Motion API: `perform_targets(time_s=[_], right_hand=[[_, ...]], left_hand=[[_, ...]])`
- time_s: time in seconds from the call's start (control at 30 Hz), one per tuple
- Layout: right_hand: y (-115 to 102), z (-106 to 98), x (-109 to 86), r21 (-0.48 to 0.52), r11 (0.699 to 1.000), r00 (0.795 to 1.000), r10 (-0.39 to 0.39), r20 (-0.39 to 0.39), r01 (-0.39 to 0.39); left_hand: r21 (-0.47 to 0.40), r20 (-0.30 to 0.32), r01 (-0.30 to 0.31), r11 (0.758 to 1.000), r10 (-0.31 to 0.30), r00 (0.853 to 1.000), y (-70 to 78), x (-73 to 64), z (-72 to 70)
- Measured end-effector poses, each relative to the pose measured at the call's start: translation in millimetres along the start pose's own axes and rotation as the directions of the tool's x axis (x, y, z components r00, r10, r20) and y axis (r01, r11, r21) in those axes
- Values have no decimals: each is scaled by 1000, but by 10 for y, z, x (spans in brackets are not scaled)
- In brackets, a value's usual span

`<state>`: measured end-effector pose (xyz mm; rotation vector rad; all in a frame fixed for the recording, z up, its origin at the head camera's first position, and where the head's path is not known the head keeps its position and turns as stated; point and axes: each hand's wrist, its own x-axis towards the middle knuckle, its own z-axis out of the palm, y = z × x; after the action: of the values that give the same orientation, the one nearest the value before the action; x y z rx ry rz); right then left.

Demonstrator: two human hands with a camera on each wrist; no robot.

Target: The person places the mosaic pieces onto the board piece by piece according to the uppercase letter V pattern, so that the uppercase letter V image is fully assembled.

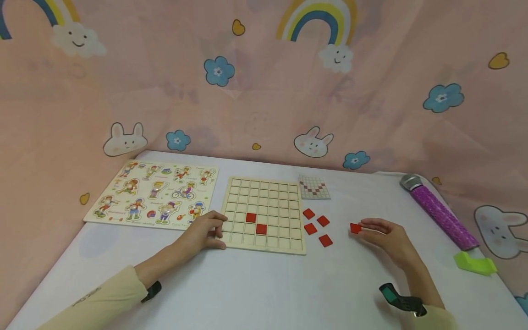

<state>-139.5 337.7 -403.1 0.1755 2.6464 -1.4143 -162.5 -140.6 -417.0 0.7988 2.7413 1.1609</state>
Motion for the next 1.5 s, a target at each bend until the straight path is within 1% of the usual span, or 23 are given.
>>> perform_targets(time_s=[0.1,0.3,0.47,0.67,0.8,0.9,1.03,1.17,1.3,1.37,1.5], right_hand=[[-48,56,43,36,999,1000,-5,7,5],[-150,164,121,165,986,999,-33,32,28],[-254,290,190,202,979,999,-26,34,18],[-342,445,256,219,976,1000,5,13,-8],[-400,538,293,239,971,1000,8,-1,-8],[-449,598,321,256,967,1000,3,-6,-2],[-513,673,359,273,962,1000,15,-9,-12],[-580,756,396,281,960,1000,23,-13,-18],[-649,838,421,283,959,999,29,-22,-22],[-681,878,428,269,963,999,27,-27,-18],[-743,948,441,277,961,1000,13,-24,-6]], left_hand=[[7,7,3,1000,-3,1000,5,2,1],[0,11,16,1000,-16,1000,16,4,-4],[-10,7,4,1000,-4,1000,12,2,-13],[7,2,-18,1000,18,1000,4,-2,-7],[24,-4,-32,999,32,999,-3,-8,-5],[20,-3,-38,999,38,999,-3,-9,-11],[20,-2,-43,999,43,999,-2,-6,-20],[45,-3,-36,998,36,999,-2,4,-21],[90,8,-35,995,34,999,16,29,-17],[105,16,-38,994,36,999,28,39,-18],[115,23,-39,993,37,999,47,40,-21]])
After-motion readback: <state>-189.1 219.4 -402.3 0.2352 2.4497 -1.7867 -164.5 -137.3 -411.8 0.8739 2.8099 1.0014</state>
